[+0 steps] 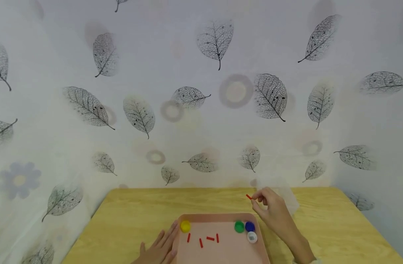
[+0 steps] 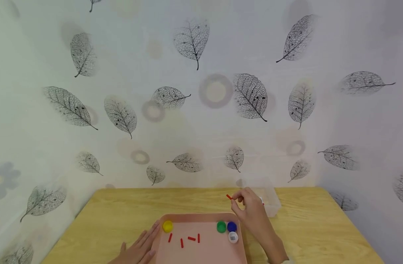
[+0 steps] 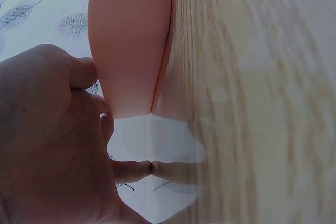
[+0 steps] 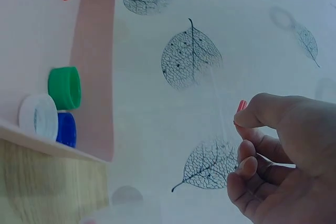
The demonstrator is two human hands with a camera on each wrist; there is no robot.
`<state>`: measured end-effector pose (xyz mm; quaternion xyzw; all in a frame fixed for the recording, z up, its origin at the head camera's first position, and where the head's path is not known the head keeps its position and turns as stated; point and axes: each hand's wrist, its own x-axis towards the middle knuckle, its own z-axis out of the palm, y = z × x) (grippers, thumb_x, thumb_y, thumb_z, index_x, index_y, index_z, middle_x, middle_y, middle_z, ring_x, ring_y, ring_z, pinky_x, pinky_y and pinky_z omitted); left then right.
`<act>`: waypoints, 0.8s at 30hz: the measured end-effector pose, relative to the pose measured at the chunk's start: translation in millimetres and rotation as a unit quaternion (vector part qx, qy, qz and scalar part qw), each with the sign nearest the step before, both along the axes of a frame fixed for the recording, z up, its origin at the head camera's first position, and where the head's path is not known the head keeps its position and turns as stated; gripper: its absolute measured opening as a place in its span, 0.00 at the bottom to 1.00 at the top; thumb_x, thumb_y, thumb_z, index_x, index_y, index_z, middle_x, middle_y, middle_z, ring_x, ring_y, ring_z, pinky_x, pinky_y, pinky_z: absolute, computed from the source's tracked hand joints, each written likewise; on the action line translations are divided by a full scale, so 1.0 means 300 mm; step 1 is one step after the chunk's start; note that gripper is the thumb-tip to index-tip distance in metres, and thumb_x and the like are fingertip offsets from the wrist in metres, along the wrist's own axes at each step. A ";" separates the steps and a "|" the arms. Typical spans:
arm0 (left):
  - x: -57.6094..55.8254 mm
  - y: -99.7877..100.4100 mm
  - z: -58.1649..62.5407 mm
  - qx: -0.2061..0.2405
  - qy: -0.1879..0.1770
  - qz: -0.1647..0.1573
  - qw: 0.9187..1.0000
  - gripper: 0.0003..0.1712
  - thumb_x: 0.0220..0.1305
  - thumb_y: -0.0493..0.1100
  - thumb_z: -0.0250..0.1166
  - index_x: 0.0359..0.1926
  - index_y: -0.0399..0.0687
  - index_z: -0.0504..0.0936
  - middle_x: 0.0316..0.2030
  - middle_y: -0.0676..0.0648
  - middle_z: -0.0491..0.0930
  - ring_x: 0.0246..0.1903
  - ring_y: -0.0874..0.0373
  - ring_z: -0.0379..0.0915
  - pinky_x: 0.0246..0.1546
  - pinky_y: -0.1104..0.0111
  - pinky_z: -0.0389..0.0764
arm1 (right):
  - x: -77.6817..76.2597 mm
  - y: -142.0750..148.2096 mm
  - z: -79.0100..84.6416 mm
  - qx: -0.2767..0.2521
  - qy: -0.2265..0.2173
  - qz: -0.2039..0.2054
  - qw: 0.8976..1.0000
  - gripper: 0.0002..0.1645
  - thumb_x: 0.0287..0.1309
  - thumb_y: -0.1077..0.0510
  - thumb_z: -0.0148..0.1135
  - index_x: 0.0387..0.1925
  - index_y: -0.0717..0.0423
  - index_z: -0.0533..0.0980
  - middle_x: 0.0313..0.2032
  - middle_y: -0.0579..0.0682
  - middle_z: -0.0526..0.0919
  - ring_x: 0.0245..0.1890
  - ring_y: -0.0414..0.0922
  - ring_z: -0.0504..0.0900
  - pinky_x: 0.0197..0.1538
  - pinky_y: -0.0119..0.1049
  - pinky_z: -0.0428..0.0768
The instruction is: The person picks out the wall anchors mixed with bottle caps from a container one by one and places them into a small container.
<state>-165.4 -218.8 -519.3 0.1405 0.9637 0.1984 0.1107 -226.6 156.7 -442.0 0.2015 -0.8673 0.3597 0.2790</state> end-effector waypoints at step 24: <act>0.047 -0.021 0.036 -0.050 0.006 -0.073 0.996 0.53 0.55 0.81 0.41 0.75 0.66 0.39 0.74 0.51 0.42 0.69 0.36 0.44 0.42 0.20 0.36 | -0.010 0.150 0.025 -0.022 0.005 -0.096 0.995 0.08 0.50 0.68 0.67 0.31 0.54 0.78 0.26 0.43 0.75 0.25 0.40 0.69 0.27 0.27 0.68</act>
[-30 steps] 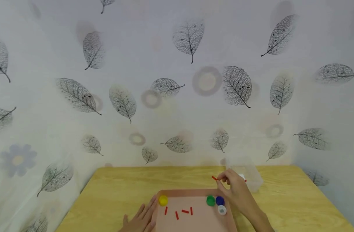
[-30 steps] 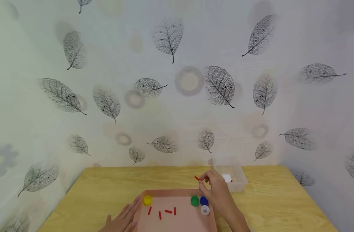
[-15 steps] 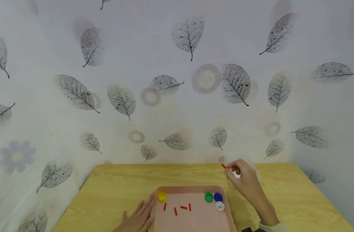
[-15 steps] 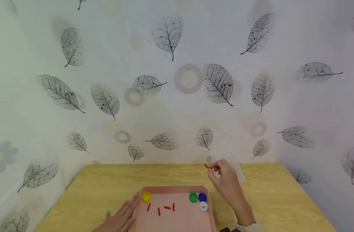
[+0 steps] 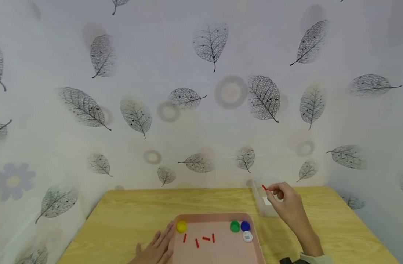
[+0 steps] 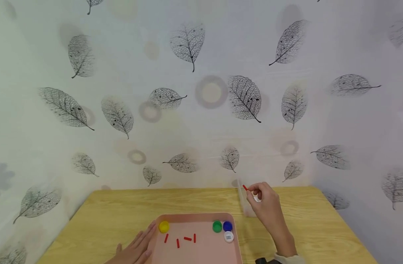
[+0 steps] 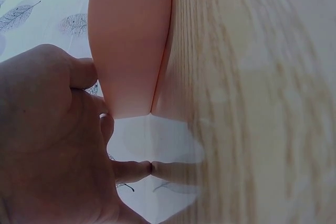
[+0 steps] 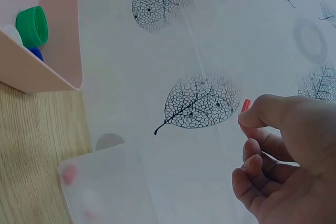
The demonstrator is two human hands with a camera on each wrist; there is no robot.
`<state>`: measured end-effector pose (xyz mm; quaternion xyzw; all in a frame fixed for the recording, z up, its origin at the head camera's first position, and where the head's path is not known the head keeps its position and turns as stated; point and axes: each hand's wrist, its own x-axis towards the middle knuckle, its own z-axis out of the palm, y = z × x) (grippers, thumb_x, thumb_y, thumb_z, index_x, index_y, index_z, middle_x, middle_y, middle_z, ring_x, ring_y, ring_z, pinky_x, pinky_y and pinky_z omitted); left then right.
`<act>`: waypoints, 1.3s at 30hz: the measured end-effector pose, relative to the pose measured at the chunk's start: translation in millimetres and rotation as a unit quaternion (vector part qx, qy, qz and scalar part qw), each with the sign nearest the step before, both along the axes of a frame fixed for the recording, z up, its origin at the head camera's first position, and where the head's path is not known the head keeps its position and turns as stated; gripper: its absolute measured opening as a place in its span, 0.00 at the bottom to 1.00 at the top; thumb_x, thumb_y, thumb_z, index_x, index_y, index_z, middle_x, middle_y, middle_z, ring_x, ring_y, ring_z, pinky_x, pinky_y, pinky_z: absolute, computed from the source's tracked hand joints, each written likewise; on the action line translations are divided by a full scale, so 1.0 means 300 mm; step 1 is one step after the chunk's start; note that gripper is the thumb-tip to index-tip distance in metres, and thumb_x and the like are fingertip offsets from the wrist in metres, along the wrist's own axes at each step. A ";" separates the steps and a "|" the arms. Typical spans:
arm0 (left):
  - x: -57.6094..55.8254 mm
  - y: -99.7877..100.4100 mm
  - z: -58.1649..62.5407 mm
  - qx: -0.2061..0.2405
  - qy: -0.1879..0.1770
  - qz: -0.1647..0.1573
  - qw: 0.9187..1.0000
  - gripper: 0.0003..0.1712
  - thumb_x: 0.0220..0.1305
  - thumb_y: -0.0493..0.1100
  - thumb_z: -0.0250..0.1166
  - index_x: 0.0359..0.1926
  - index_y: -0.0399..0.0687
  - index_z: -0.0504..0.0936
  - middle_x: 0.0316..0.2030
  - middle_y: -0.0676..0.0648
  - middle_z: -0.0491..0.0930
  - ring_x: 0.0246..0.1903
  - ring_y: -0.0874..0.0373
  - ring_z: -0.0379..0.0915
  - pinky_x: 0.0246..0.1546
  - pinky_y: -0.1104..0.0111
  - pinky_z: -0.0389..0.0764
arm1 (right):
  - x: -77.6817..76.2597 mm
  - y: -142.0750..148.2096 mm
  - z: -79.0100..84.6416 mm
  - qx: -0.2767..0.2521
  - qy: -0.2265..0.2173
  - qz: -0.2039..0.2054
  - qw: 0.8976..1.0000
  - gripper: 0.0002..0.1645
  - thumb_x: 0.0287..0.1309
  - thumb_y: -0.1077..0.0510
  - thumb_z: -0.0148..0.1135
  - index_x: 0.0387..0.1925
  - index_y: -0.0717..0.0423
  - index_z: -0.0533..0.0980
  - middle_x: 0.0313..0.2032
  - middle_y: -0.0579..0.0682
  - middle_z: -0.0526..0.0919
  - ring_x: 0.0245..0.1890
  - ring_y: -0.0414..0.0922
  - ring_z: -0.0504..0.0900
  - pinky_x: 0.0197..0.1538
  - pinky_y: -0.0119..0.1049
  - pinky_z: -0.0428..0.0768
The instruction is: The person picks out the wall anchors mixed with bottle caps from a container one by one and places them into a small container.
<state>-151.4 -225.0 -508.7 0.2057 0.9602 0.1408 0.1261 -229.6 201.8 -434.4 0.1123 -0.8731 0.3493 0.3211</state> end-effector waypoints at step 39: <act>-0.050 0.028 -0.048 0.047 0.010 0.088 0.995 0.38 0.66 0.72 0.35 0.74 0.73 0.43 0.74 0.58 0.44 0.67 0.38 0.52 0.41 0.19 0.35 | -0.075 0.118 -0.141 -0.027 -0.059 -0.069 0.996 0.02 0.54 0.63 0.66 0.29 0.58 0.79 0.23 0.47 0.76 0.21 0.38 0.68 0.22 0.30 0.67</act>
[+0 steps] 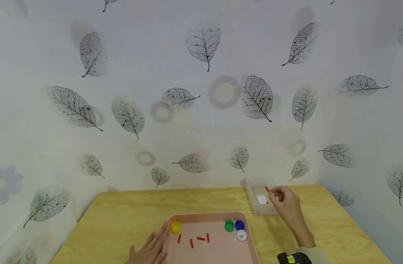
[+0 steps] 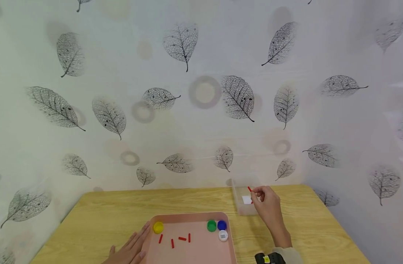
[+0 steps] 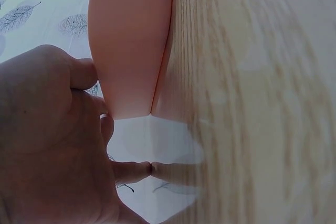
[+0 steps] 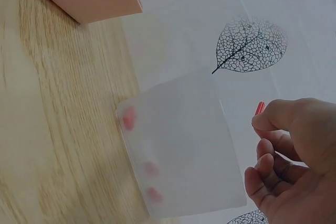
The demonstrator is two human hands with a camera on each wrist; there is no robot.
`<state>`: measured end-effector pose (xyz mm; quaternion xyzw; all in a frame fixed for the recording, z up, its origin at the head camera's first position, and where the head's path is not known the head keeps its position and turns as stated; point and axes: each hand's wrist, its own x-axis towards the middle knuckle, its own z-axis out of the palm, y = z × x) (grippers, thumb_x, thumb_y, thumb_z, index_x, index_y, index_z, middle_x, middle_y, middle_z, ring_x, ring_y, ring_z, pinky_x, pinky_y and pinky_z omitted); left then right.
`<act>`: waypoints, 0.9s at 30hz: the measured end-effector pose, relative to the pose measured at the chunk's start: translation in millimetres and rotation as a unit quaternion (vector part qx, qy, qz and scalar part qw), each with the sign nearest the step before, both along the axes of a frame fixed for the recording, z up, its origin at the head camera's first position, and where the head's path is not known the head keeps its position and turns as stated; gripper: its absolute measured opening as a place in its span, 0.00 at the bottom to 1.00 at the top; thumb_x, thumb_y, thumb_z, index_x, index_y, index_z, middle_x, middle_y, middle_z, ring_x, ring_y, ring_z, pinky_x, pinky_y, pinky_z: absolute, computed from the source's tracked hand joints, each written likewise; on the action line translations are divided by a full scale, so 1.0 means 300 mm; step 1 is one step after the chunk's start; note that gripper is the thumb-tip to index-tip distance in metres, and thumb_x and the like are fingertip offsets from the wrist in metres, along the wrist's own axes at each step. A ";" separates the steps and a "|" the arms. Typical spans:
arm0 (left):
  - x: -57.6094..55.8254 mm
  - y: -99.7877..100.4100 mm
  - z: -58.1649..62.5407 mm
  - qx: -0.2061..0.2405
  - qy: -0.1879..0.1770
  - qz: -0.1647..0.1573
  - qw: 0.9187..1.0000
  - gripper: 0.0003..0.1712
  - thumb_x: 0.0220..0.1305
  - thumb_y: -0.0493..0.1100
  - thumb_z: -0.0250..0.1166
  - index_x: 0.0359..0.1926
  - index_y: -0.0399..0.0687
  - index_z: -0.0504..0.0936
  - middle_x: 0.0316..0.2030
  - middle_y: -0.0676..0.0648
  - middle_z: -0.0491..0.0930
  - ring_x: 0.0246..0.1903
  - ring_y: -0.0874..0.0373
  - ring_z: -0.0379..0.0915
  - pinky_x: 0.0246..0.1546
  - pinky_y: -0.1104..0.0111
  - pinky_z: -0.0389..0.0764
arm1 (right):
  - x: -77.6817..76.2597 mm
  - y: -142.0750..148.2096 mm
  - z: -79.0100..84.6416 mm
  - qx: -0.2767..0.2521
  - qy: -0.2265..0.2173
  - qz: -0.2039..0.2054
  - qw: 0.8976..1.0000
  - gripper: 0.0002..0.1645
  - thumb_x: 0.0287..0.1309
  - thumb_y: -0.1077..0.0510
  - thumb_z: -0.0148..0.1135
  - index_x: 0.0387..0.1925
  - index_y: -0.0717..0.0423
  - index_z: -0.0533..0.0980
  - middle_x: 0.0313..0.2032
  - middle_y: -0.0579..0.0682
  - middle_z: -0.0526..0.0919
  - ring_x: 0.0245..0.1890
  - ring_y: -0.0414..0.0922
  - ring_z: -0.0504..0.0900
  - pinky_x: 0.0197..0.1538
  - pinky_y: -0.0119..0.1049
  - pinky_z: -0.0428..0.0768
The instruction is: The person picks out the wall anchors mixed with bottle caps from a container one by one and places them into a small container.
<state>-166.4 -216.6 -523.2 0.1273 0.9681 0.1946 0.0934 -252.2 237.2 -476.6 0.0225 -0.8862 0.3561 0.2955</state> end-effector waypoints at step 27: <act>-0.002 0.001 0.015 0.010 -0.024 0.006 1.000 0.39 0.65 0.74 0.35 0.74 0.74 0.42 0.73 0.53 0.47 0.68 0.38 0.49 0.43 0.20 0.32 | -0.021 0.000 -0.046 0.024 0.004 -0.001 1.000 0.03 0.51 0.63 0.68 0.28 0.57 0.80 0.23 0.46 0.75 0.22 0.38 0.68 0.25 0.31 0.69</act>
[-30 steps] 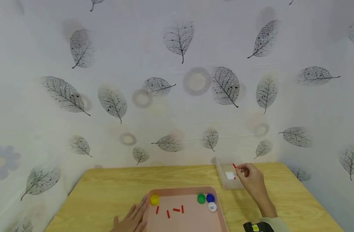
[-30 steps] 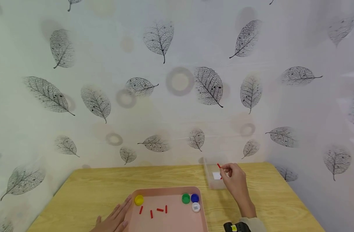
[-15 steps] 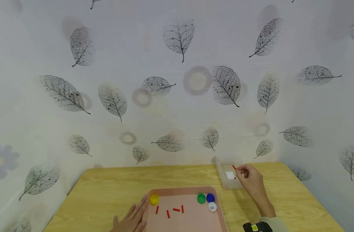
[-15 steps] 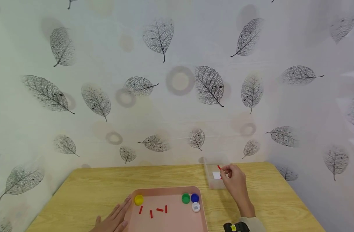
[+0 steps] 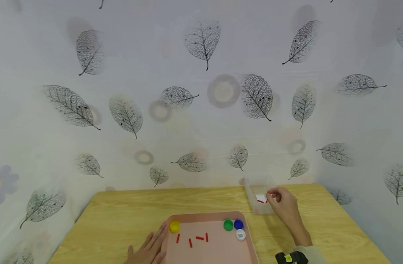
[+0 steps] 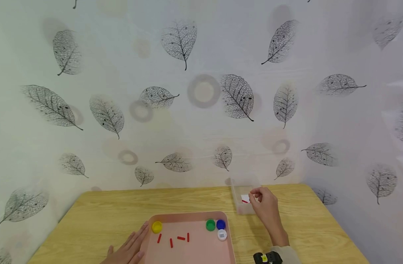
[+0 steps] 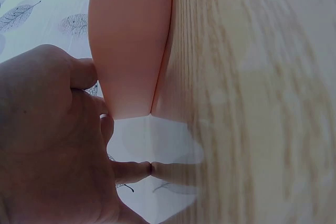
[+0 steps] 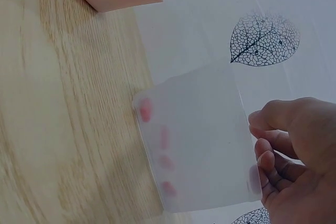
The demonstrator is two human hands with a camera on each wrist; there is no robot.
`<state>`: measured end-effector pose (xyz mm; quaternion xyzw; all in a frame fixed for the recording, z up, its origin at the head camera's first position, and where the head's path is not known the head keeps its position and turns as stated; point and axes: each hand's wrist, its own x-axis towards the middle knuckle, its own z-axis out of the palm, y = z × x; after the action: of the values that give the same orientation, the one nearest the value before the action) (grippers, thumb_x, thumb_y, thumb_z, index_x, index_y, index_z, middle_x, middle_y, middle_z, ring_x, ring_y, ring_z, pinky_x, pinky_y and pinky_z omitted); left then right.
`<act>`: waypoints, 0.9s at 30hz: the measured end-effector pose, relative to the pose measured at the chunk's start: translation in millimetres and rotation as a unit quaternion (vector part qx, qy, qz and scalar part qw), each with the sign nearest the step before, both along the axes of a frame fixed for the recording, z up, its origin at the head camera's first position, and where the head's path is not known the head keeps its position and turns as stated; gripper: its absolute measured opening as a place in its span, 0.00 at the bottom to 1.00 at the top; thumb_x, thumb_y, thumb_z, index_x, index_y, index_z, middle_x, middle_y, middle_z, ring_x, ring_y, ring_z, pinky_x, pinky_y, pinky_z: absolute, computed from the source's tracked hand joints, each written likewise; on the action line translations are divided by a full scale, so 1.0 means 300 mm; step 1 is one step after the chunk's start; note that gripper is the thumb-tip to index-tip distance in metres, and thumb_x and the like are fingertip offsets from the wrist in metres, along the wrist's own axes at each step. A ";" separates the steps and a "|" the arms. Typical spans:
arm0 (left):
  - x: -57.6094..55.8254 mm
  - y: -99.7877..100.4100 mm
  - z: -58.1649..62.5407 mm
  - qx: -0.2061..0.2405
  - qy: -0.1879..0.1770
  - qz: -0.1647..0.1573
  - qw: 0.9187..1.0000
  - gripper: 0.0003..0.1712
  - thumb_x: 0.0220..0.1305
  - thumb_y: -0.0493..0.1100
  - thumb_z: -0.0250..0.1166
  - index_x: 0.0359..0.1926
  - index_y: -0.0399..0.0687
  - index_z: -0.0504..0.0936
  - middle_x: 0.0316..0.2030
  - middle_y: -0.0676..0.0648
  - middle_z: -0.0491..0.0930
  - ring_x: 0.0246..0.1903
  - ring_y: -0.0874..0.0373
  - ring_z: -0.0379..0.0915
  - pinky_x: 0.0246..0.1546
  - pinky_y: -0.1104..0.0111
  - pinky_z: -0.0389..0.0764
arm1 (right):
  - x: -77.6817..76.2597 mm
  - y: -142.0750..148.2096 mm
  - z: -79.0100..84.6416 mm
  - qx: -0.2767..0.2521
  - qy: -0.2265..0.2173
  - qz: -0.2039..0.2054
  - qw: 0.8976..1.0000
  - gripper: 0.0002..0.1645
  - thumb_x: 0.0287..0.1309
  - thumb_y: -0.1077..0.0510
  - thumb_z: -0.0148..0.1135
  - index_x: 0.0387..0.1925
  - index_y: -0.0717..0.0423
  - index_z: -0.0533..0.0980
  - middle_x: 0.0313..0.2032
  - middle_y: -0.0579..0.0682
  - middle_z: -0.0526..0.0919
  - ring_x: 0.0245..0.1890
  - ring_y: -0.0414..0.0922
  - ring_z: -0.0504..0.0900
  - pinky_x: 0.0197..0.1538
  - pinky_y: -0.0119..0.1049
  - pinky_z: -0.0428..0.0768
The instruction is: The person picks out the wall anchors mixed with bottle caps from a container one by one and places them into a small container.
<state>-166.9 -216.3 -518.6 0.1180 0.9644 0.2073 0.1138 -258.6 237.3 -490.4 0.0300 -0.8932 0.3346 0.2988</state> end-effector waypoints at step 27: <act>0.019 -0.020 0.031 0.023 -0.016 -0.040 0.999 0.37 0.69 0.70 0.34 0.75 0.68 0.39 0.74 0.54 0.41 0.69 0.37 0.45 0.39 0.19 0.33 | 0.065 -0.030 0.134 -0.034 -0.025 0.043 0.998 0.06 0.58 0.57 0.65 0.35 0.55 0.81 0.26 0.46 0.79 0.25 0.40 0.73 0.27 0.28 0.73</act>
<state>-161.2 -222.1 -509.3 0.1561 0.9518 0.2270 0.1347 -239.1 228.2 -450.1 0.0500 -0.8863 0.3783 0.2623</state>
